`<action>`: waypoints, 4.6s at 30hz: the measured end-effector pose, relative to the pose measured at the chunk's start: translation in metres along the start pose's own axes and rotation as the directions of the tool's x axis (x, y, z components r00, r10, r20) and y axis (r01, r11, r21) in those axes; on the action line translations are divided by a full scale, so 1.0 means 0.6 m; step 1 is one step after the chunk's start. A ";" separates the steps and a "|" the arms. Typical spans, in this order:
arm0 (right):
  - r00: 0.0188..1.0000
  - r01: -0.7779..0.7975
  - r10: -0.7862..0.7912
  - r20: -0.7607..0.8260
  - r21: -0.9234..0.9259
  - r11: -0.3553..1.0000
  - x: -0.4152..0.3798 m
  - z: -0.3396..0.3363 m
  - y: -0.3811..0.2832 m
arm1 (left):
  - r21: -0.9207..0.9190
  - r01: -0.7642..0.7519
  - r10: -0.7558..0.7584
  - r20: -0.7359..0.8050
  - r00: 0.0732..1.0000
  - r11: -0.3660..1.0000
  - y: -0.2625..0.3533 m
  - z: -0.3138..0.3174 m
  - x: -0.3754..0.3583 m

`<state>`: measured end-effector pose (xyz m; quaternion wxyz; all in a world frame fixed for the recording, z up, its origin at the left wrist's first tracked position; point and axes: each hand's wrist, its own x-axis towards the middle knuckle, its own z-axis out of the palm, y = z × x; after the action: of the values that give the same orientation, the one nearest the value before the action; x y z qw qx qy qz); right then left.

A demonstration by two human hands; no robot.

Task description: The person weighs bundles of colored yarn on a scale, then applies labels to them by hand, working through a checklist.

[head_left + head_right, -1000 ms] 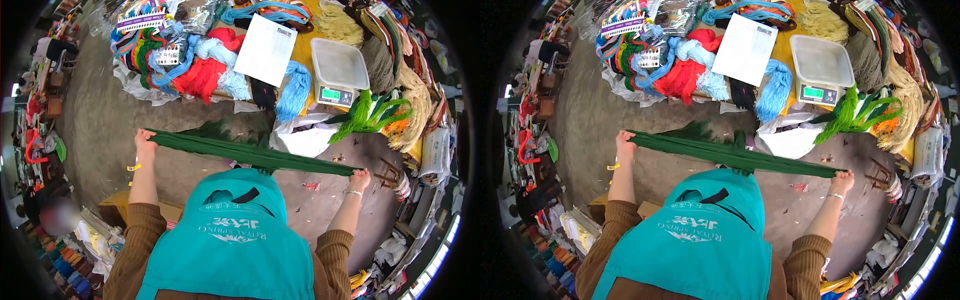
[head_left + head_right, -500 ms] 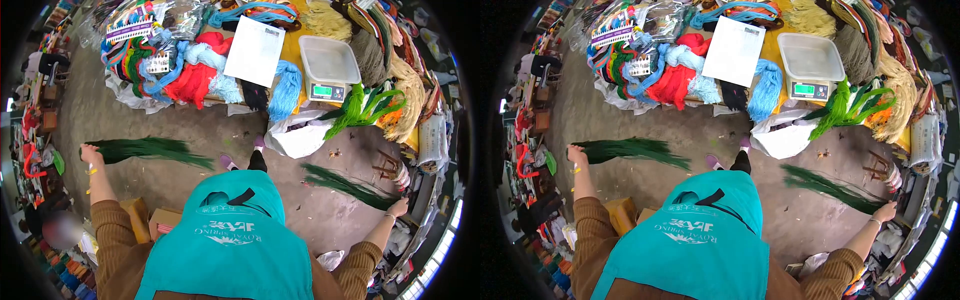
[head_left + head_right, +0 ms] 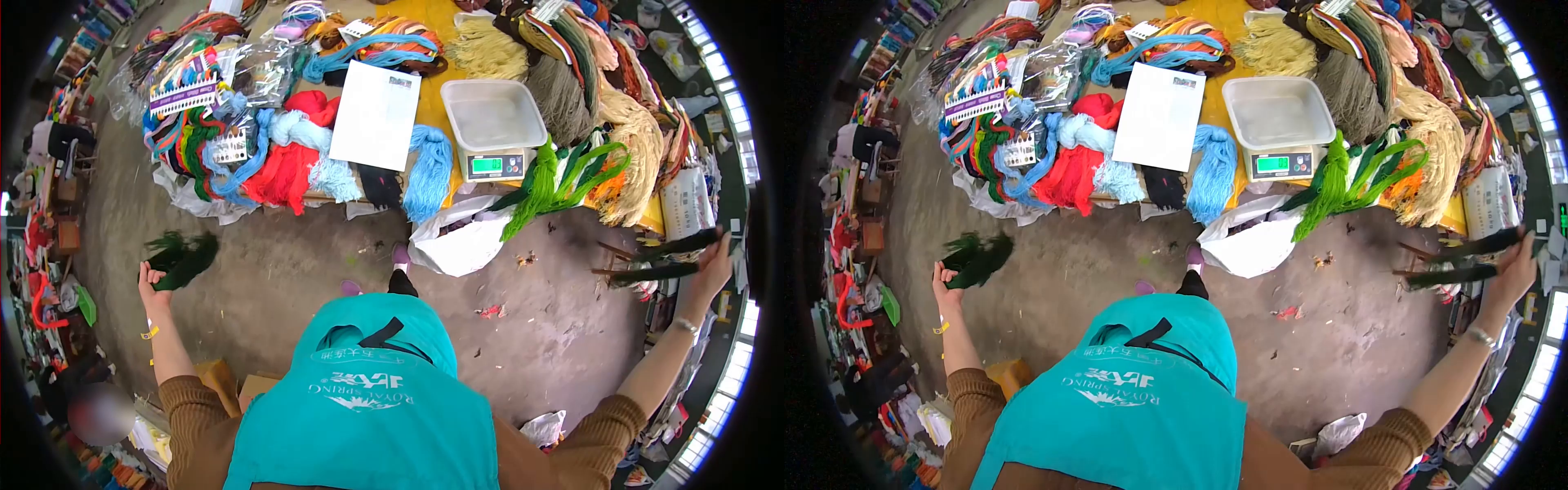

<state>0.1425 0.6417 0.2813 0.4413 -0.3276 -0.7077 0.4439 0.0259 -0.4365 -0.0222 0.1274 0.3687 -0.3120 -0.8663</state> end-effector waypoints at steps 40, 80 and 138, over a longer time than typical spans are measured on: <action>0.427 0.873 -0.411 0.806 -0.248 0.419 -0.295 0.506 0.372 | 0.362 0.220 -0.309 0.211 0.927 0.906 -0.444 0.219 -0.373; 0.426 0.882 -0.286 0.859 -0.324 0.341 -0.313 0.548 0.388 | 0.267 0.372 -0.435 0.745 0.506 0.889 -0.439 0.346 -0.438; -0.169 -0.979 0.026 0.985 -0.171 0.107 -0.764 0.518 -0.099 | 0.530 -0.268 -0.248 0.710 0.659 0.804 -0.354 0.405 -0.454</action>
<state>0.0351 0.1210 0.1153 -0.2751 -0.0883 -0.2352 0.9280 0.0425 -0.0410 0.1249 -0.1301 -0.0041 -0.5926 -0.7949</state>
